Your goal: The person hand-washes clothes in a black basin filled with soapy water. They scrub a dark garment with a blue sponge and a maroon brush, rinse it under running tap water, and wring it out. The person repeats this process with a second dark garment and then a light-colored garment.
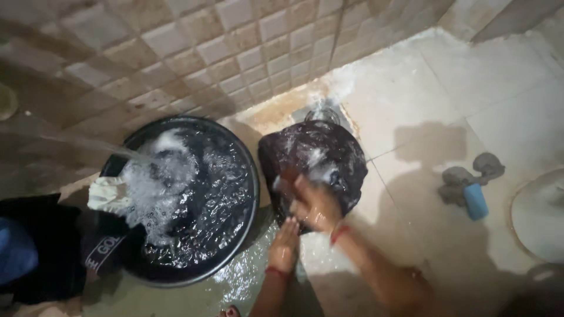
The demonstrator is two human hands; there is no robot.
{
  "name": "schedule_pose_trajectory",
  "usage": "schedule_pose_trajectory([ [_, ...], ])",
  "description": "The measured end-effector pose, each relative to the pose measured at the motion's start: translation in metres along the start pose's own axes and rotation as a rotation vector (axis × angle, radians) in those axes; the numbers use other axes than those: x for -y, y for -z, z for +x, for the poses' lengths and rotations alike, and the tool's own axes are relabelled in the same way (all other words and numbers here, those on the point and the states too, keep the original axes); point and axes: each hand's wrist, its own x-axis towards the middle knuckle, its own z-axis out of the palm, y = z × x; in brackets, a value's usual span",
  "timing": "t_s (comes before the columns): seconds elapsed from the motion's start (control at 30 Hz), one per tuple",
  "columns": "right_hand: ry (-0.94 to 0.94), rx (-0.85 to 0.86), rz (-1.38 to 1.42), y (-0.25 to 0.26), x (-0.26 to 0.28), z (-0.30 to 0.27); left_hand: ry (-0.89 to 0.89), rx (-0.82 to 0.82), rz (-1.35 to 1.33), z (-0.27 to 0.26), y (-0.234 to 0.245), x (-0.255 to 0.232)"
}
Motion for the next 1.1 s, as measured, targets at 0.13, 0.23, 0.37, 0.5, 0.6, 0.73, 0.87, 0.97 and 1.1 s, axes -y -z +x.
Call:
schedule_pose_trajectory([
  [0.13, 0.593, 0.370, -0.498, 0.006, 0.011, -0.006, -0.098, 0.125, 0.111, -0.017, 0.005, 0.008],
  [0.23, -0.252, 0.286, -0.369, 0.056, -0.056, 0.054, -0.113, 0.022, 0.133, -0.015, 0.010, 0.005],
  [0.37, -0.380, -0.100, -0.577, 0.066, -0.078, 0.080, -0.109, 0.040, 0.069, -0.011, 0.019, -0.005],
  [0.5, -0.447, 0.312, -0.355, 0.021, -0.003, 0.040, -0.088, 0.067, 0.099, 0.000, 0.022, -0.004],
  [0.6, -0.339, 0.597, -0.200, 0.020, 0.007, 0.019, -0.083, 0.076, 0.097, -0.008, 0.024, -0.008],
  [0.73, -0.400, 0.234, -0.459, 0.061, -0.081, 0.058, -0.181, -0.046, 0.117, 0.014, 0.046, -0.025],
  [0.87, -0.474, -0.175, -0.386, 0.058, -0.156, 0.069, -0.040, 0.026, 0.107, 0.066, 0.060, -0.053],
  [0.97, -0.145, -0.298, -0.016, 0.060, -0.180, 0.052, -0.161, -0.144, 0.101, 0.127, 0.045, -0.066],
  [1.1, -0.085, -0.428, 0.159, 0.073, -0.185, 0.023, -0.088, -0.133, 0.160, 0.178, 0.003, -0.074],
])
